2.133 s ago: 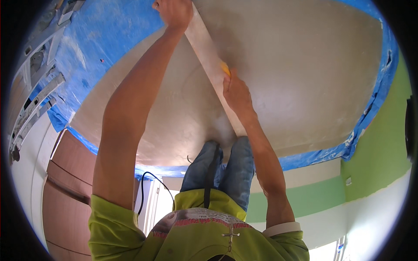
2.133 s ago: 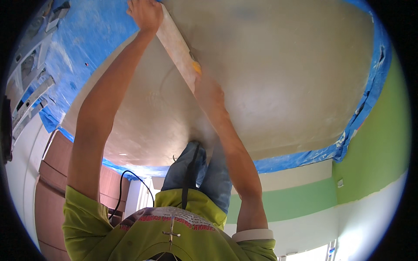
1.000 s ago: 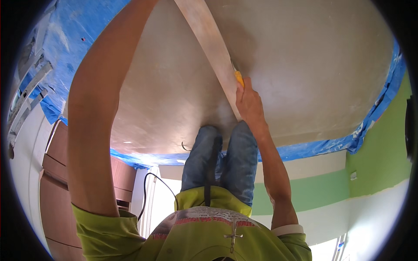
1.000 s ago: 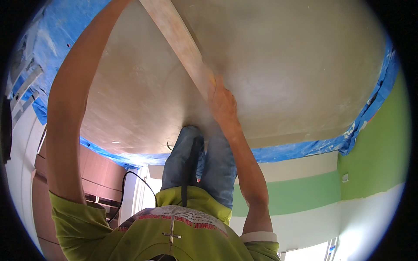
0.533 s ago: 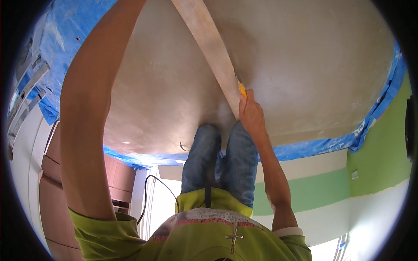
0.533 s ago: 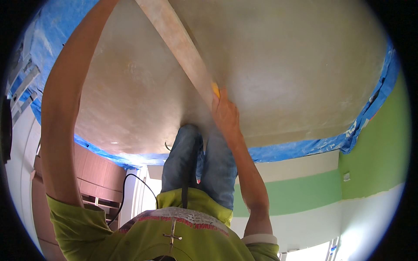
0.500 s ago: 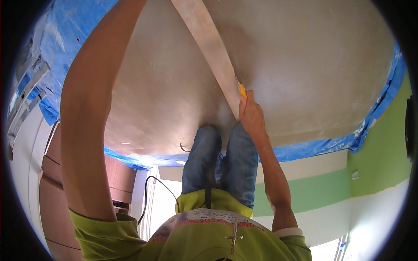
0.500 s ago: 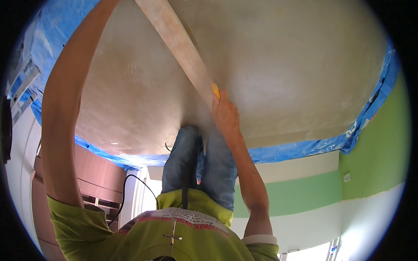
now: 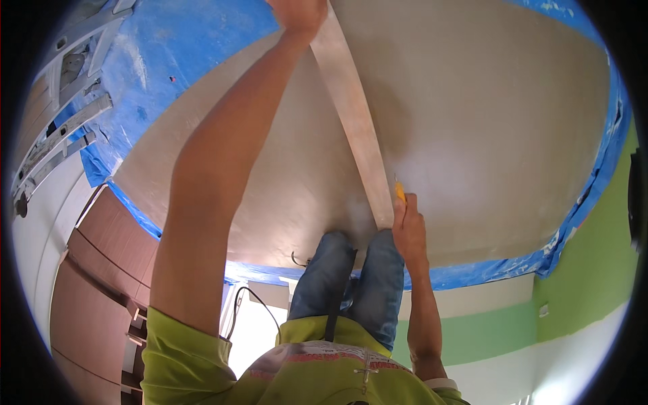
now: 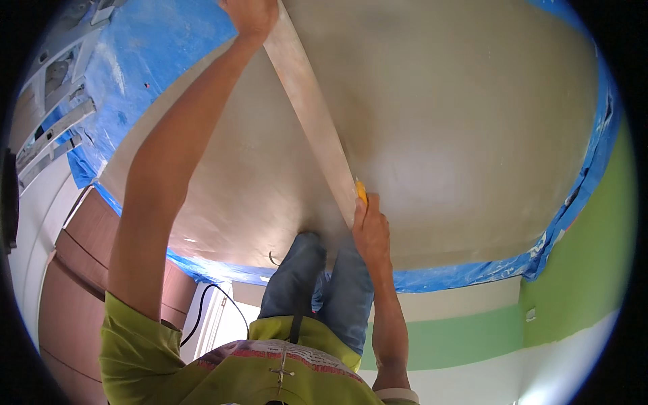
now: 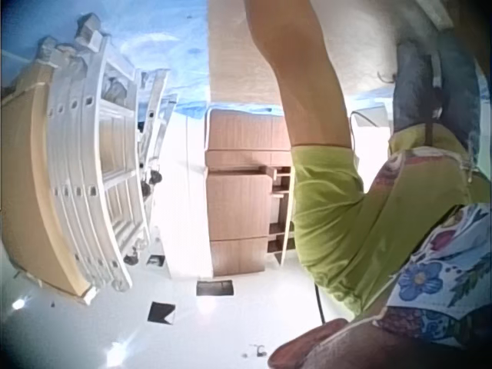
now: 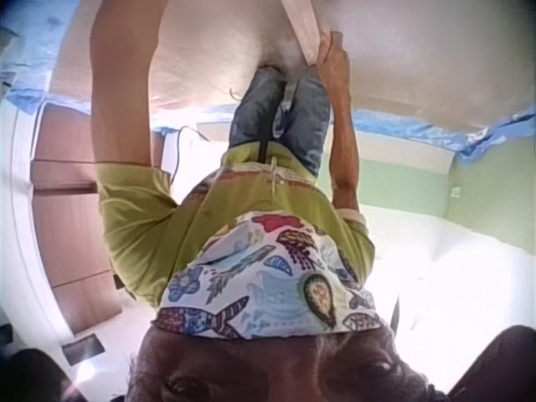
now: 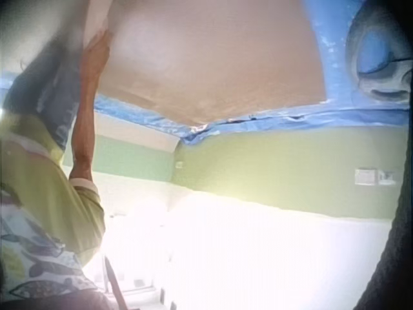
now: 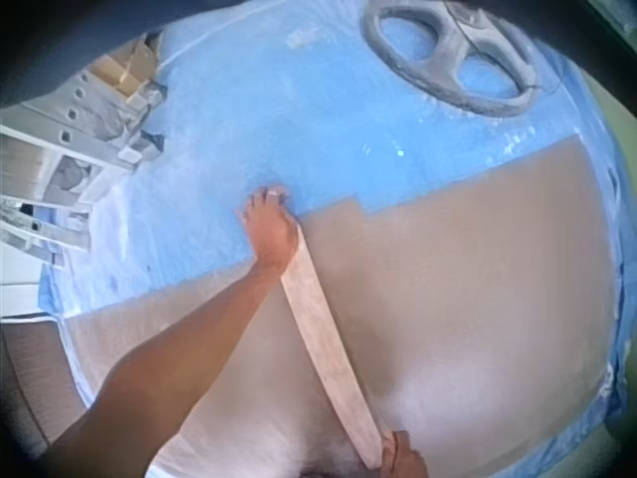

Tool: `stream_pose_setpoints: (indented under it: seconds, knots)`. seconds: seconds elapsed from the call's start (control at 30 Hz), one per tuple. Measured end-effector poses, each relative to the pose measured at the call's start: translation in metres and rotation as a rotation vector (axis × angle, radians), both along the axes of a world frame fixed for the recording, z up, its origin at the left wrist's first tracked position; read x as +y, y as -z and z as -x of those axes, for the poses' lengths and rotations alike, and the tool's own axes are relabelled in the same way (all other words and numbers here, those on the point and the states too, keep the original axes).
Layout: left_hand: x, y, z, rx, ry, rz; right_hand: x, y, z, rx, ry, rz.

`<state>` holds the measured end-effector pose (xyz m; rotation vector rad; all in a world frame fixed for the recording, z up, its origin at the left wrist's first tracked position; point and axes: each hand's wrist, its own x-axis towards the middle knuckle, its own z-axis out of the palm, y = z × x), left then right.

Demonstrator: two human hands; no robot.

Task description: The person measures a large sheet of flooring material on the floor using a tape measure and pencil, then uses a straightedge and utility knife to cut the sheet along a marked line.

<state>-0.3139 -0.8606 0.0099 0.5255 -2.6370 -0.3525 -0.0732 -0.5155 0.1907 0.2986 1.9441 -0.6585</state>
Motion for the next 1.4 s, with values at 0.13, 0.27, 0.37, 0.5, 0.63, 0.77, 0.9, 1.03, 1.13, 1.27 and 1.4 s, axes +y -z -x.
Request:
stream_pose_setpoints:
  seconds: [0.13,0.27,0.37,0.5,0.63,0.77,0.9,1.03,1.13,1.27,1.4]
  knots:
    - [0.003,-0.01,0.003,-0.074,-0.035,-0.031,-0.061,0.024,0.077,0.165,-0.026,0.096]
    - [0.0,-0.01,0.007,-0.076,-0.034,-0.028,-0.125,0.065,0.146,0.318,-0.033,0.2]
    - [0.003,-0.016,0.007,-0.061,0.021,-0.095,-0.158,0.085,0.173,0.309,-0.01,0.186]
    - [-0.001,-0.011,0.008,-0.139,-0.04,-0.062,-0.181,0.09,0.192,0.249,-0.004,0.168]
    - [-0.002,-0.007,0.006,-0.125,-0.046,-0.11,-0.183,0.094,0.195,0.262,-0.002,0.171]
    - [-0.005,-0.004,0.006,-0.152,-0.059,-0.093,-0.182,0.099,0.19,0.287,-0.018,0.198]
    - [0.001,-0.013,0.007,-0.114,-0.017,-0.102,-0.183,0.096,0.193,0.213,-0.015,0.165]
    - [0.003,-0.015,0.007,-0.101,-0.01,-0.125,-0.184,0.095,0.194,0.239,-0.018,0.159]
    - [0.004,-0.014,0.009,-0.085,-0.023,-0.118,-0.183,0.092,0.195,0.327,-0.057,0.232]
    - [0.003,-0.009,0.007,-0.112,-0.056,-0.112,-0.185,0.088,0.201,0.295,-0.116,0.218]
    - [0.001,-0.008,0.009,-0.101,-0.05,-0.117,-0.186,0.093,0.195,0.392,-0.091,0.22]
